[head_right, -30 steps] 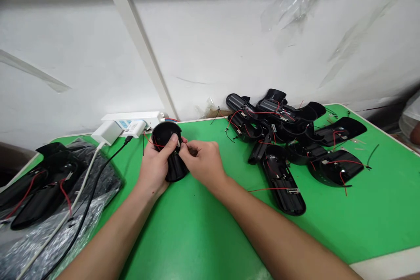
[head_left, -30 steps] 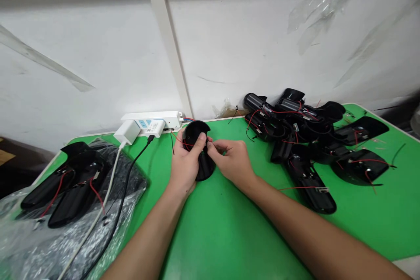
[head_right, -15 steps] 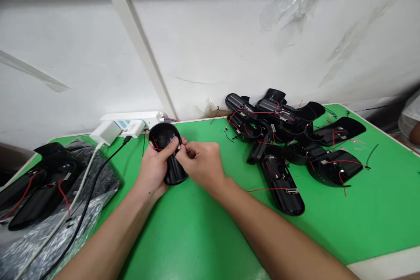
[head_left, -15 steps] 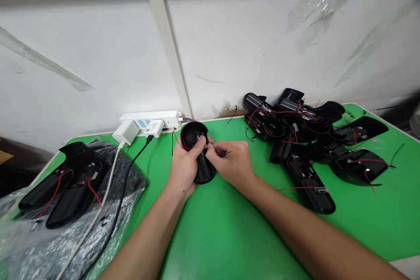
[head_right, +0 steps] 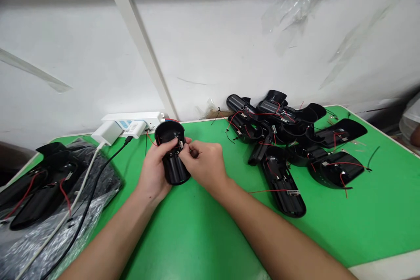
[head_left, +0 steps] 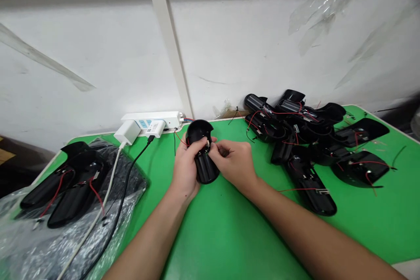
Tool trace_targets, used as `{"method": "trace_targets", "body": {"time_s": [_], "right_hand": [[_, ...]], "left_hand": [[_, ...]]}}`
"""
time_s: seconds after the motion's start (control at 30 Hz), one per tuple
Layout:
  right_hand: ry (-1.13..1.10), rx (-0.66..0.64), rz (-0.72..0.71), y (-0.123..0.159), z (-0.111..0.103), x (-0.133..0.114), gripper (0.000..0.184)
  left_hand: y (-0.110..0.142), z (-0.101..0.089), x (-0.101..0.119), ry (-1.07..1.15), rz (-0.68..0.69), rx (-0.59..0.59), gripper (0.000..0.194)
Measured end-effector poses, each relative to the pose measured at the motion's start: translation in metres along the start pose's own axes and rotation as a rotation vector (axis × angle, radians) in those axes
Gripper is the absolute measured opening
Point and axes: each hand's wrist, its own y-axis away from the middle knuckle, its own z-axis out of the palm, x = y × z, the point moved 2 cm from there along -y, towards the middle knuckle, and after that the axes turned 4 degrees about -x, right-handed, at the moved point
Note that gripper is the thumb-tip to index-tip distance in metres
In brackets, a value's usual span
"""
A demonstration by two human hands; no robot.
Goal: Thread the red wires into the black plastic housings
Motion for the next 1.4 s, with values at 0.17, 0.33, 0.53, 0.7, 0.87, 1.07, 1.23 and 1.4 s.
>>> {"method": "trace_targets", "body": {"time_s": [0.17, 0.33, 0.53, 0.7, 0.87, 1.07, 1.23, 1.4], "right_hand": [[-0.133, -0.006, 0.154, -0.002, 0.005, 0.007, 0.037], [-0.166, -0.037, 0.184, -0.001, 0.008, 0.007, 0.036], [-0.138, -0.090, 0.152, 0.000, 0.009, 0.006, 0.035], [0.000, -0.185, 0.054, 0.000, 0.009, 0.005, 0.041], [-0.006, -0.175, 0.024, 0.000, 0.007, 0.004, 0.040], [-0.046, -0.106, 0.016, 0.002, 0.007, 0.004, 0.040], [-0.028, -0.085, -0.009, 0.004, 0.008, 0.001, 0.038], [-0.014, -0.060, -0.040, 0.004, 0.008, -0.001, 0.039]], "left_hand": [[-0.001, 0.000, 0.001, 0.088, -0.025, -0.029, 0.043], [-0.006, -0.002, 0.000, 0.007, 0.046, -0.016, 0.053], [-0.009, -0.005, 0.003, 0.001, -0.017, 0.009, 0.062], [-0.009, -0.008, 0.000, 0.003, -0.056, 0.019, 0.069], [-0.008, -0.007, -0.002, -0.007, -0.096, 0.020, 0.076], [-0.004, -0.001, 0.003, 0.107, -0.170, 0.008, 0.075], [-0.004, -0.002, 0.002, 0.111, -0.200, -0.043, 0.064], [-0.005, -0.003, 0.000, 0.040, -0.190, -0.008, 0.070]]}}
